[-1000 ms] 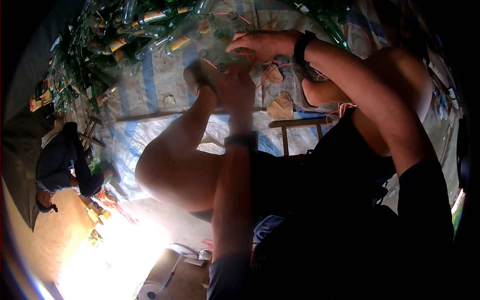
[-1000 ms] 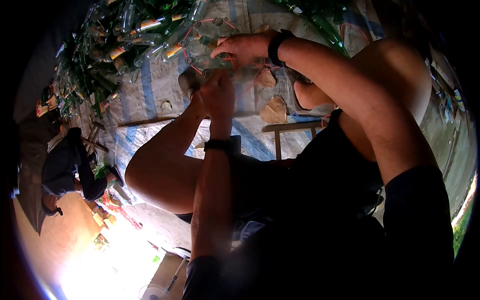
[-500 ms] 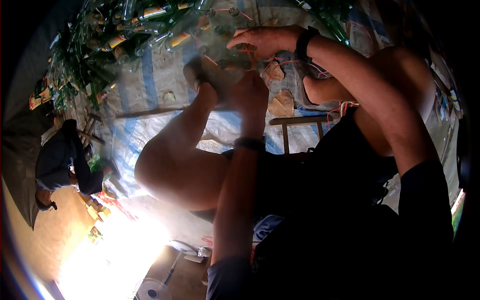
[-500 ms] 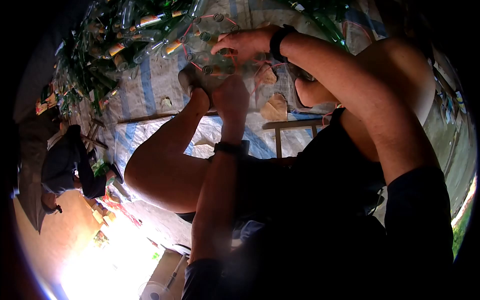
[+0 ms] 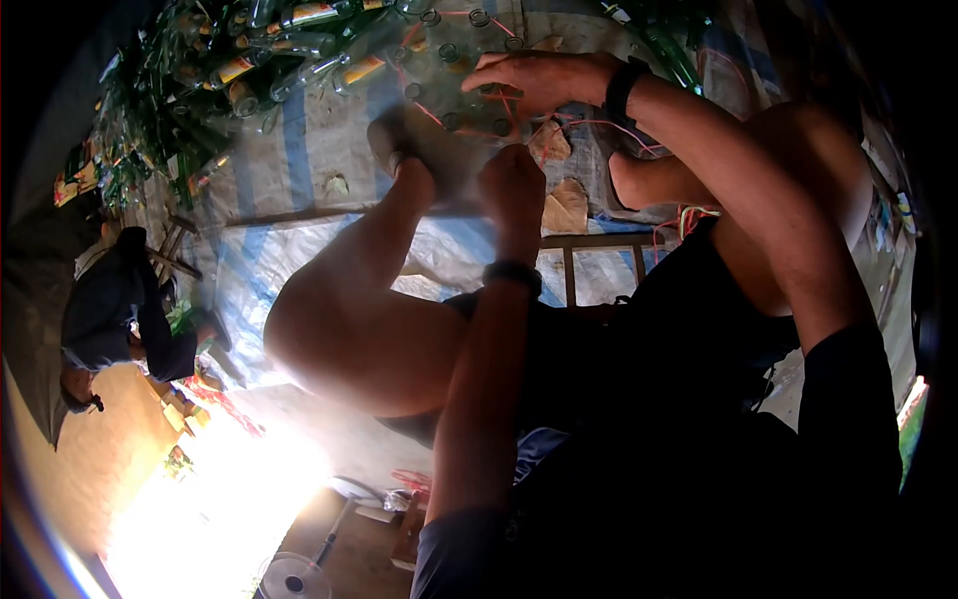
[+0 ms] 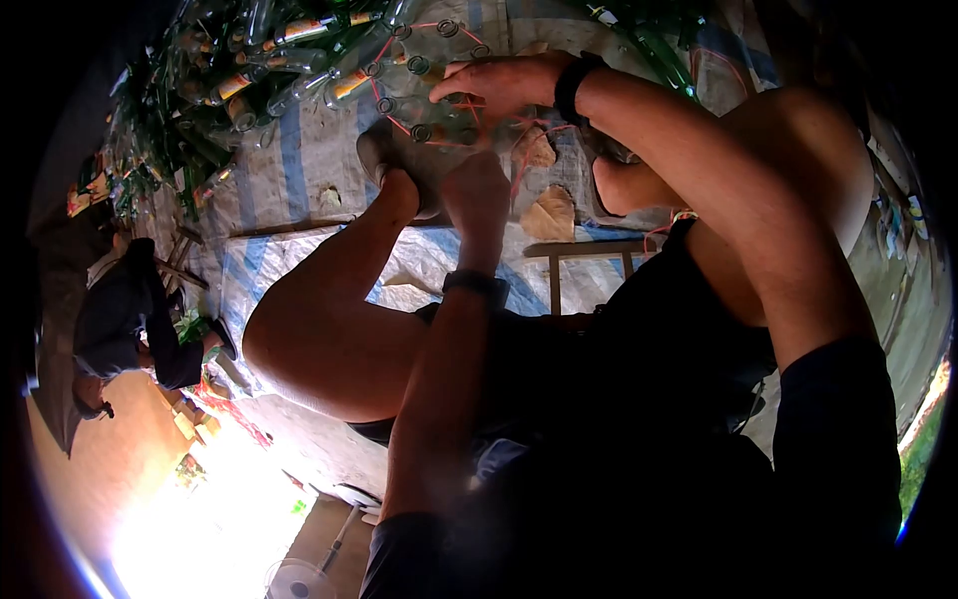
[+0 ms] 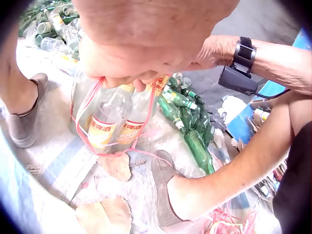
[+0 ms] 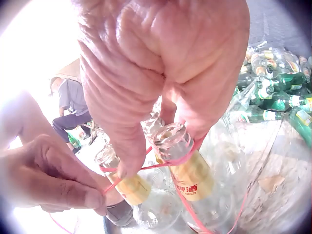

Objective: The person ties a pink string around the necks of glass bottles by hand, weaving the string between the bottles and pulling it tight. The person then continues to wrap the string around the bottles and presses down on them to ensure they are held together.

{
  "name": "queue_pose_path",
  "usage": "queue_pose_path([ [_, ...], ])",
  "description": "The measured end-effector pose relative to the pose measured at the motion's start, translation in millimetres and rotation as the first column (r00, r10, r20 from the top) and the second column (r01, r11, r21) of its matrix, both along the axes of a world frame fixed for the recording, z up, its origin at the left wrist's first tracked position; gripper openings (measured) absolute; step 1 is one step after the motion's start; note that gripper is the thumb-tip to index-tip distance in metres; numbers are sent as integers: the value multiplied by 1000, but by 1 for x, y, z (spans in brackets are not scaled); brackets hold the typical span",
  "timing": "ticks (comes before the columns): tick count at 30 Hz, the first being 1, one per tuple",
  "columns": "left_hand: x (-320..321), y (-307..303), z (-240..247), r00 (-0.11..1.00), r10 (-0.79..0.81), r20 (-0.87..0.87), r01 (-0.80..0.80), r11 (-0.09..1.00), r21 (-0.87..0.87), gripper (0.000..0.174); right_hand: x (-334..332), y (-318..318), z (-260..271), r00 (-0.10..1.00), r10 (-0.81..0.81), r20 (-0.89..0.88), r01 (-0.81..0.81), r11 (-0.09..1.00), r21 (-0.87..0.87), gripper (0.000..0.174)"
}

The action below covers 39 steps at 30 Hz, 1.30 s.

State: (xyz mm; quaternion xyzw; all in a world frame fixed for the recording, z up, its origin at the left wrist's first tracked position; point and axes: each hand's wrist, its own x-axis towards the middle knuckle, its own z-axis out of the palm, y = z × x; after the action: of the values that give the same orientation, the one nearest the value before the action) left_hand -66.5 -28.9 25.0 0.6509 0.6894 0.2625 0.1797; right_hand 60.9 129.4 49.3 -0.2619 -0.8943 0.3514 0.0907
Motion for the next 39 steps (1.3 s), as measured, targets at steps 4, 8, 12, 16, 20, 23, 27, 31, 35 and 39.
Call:
queue_pose_path([
  [4, 1, 0, -7, 999, 7, -53, -9, 999, -44, 19, 0, -3, 0, 1000, -13, -8, 13, 999, -43, 77],
  [8, 1, 0, -11, 1000, 4, 5, -4, 1000, -26, 20, -1, -6, -1, 999, -31, -26, 31, 999, -11, 78],
  [12, 2, 1, -12, 999, 40, -5, -40, 997, -66, 22, -3, -10, 2, 998, -70, -7, 70, 997, -38, 77],
  [16, 4, 2, -12, 999, 52, -3, -52, 995, -88, 23, -4, -16, 5, 994, -82, -67, 83, 997, 7, 75],
  [20, 4, 1, -15, 997, 68, -28, -70, 992, -109, 24, -6, -22, 0, 990, -105, -90, 111, 992, 64, 71],
  [23, 4, 1, -14, 997, 72, -20, -74, 992, -98, 24, -7, -26, 8, 989, -126, -72, 130, 990, 47, 70],
  [27, 0, 0, -2, 994, 105, 8, -103, 987, -119, 23, -4, -27, 10, 984, -118, -134, 125, 991, 45, 67],
  [31, -9, 2, 6, 999, 22, -37, -25, 997, -78, 21, -4, -23, 10, 990, -102, -101, 106, 994, 40, 65],
  [35, -15, 10, 26, 993, -62, -103, 50, 993, -109, 20, -4, -19, 12, 993, -99, -68, 96, 994, -51, 64],
  [39, -21, 21, 37, 964, -198, -179, 178, 977, -118, 21, -2, -19, 9, 991, -88, -98, 79, 992, -94, 69],
])
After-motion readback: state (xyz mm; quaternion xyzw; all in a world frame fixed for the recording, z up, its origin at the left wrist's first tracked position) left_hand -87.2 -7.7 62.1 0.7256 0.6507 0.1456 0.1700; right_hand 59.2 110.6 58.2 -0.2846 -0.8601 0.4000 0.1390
